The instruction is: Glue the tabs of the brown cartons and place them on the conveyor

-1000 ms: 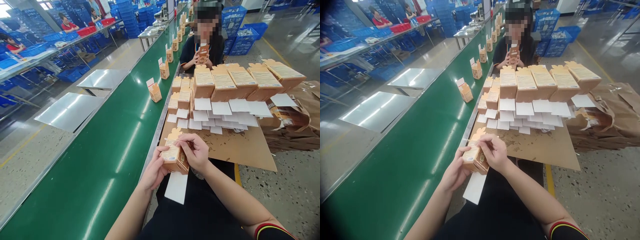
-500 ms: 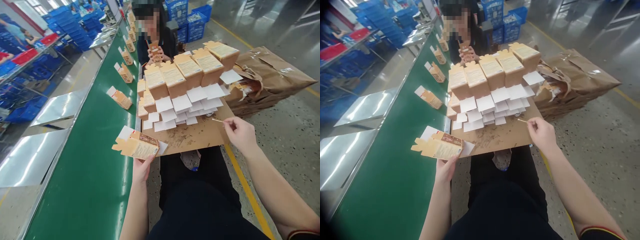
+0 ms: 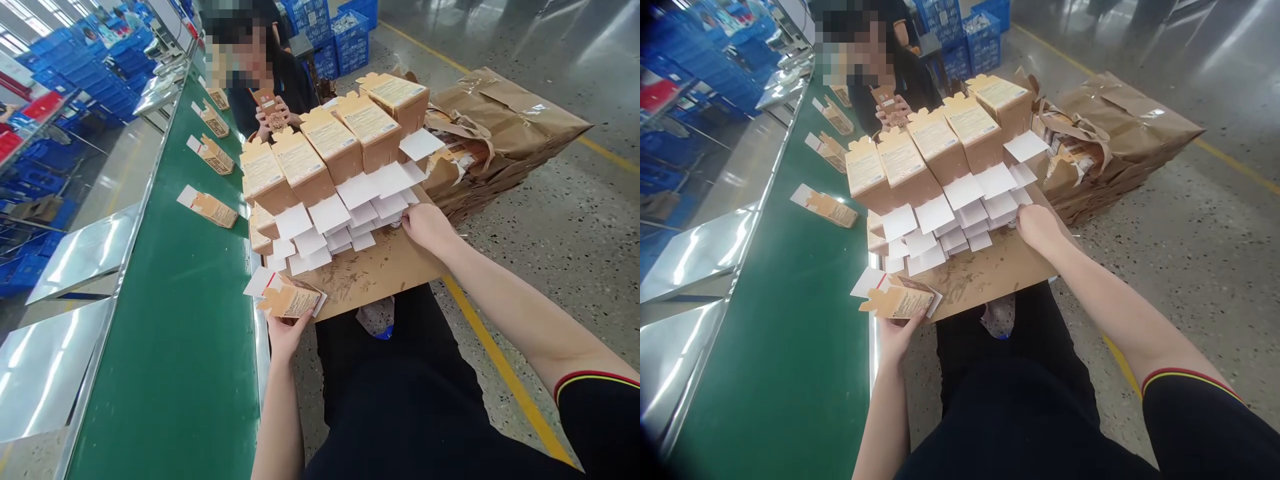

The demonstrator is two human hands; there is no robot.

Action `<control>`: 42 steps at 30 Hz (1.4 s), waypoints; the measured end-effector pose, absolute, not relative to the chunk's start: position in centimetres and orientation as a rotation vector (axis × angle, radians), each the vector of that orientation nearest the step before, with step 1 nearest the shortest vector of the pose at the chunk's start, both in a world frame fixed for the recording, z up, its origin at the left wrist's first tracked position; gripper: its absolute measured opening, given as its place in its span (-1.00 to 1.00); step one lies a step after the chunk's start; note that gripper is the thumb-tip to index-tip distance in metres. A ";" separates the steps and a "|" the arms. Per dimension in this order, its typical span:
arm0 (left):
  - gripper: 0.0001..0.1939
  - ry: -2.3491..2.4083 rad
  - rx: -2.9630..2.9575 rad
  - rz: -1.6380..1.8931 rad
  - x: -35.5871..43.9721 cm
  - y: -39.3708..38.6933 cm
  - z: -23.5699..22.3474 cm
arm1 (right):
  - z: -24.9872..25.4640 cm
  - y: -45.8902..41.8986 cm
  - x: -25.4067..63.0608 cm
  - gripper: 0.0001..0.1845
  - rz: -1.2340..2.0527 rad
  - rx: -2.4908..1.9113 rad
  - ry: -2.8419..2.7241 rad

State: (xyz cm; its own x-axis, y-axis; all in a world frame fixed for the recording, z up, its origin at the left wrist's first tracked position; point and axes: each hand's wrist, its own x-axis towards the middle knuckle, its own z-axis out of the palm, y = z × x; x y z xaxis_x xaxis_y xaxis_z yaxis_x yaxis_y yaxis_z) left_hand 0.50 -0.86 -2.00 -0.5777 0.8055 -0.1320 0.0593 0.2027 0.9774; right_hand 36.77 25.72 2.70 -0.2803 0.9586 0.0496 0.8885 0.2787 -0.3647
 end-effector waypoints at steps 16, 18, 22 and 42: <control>0.10 1.758 0.747 1.583 2.1 -0.3 -2.3 | 0.0 8.7 33.6 -0.75 0.951 -1.239 -1.729; 0.08 1.748 0.756 1.560 2.1 -0.4 -1.8 | -1.3 6.7 30.0 -0.79 1.058 -1.097 -1.821; 0.10 1.720 0.786 1.553 2.3 -0.3 -1.5 | -3.1 5.9 25.6 -0.80 1.068 -0.949 -2.046; -0.35 1.886 0.937 1.347 2.7 -1.3 -1.5 | -3.3 6.3 29.9 -0.72 1.083 -1.195 -1.681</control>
State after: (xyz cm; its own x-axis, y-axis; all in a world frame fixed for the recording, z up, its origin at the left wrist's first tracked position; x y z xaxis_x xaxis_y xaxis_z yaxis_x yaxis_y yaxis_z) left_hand 2.75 -1.33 -1.45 -0.5482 0.8317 -0.0876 0.1868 0.2239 0.9565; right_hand 29.91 6.28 -3.27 -0.2441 0.9622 0.1208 0.2875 0.1908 -0.9386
